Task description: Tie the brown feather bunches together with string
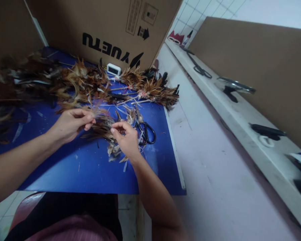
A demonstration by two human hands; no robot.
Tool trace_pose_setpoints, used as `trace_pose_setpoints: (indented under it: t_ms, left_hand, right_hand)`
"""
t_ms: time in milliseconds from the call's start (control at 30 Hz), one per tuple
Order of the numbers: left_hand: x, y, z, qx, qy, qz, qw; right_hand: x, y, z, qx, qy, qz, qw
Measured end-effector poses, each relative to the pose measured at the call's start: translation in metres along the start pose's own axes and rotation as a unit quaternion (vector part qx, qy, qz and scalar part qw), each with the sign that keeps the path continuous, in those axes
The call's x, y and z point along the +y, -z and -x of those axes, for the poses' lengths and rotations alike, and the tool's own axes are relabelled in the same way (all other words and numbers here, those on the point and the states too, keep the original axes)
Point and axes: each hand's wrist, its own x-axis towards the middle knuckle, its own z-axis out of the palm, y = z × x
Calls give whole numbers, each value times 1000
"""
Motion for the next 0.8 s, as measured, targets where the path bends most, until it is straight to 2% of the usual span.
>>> trace_pose_setpoints:
  t_ms: [100, 200, 267, 433, 533, 600, 700, 800]
  left_hand:
    - [6, 6, -6, 42, -43, 28, 998]
    - [11, 12, -12, 76, -65, 46, 994]
    - [11, 15, -14, 94, -66, 55, 992]
    - [6, 21, -19, 97, -72, 68, 990]
    - [3, 21, -19, 93, -68, 65, 991]
    - [1, 20, -18, 85, -65, 67, 992]
    - [0, 19, -18, 76, -58, 66, 993]
    - [-1, 18, -17, 75, -52, 61, 994]
  right_hand:
    - [-1, 0, 1, -58, 82, 91, 991]
    - [-3, -5, 3, -122, 157, 178, 964]
    - [-5, -9, 3, -155, 183, 235, 942]
    - [-9, -19, -1, -211, 179, 396, 876]
    - [-8, -22, -3, -226, 159, 440, 854]
    - [-8, -21, -5, -231, 146, 421, 865]
    - [-8, -15, -10, -211, 99, 327, 916]
    - [-11, -7, -16, -160, 16, 221, 962]
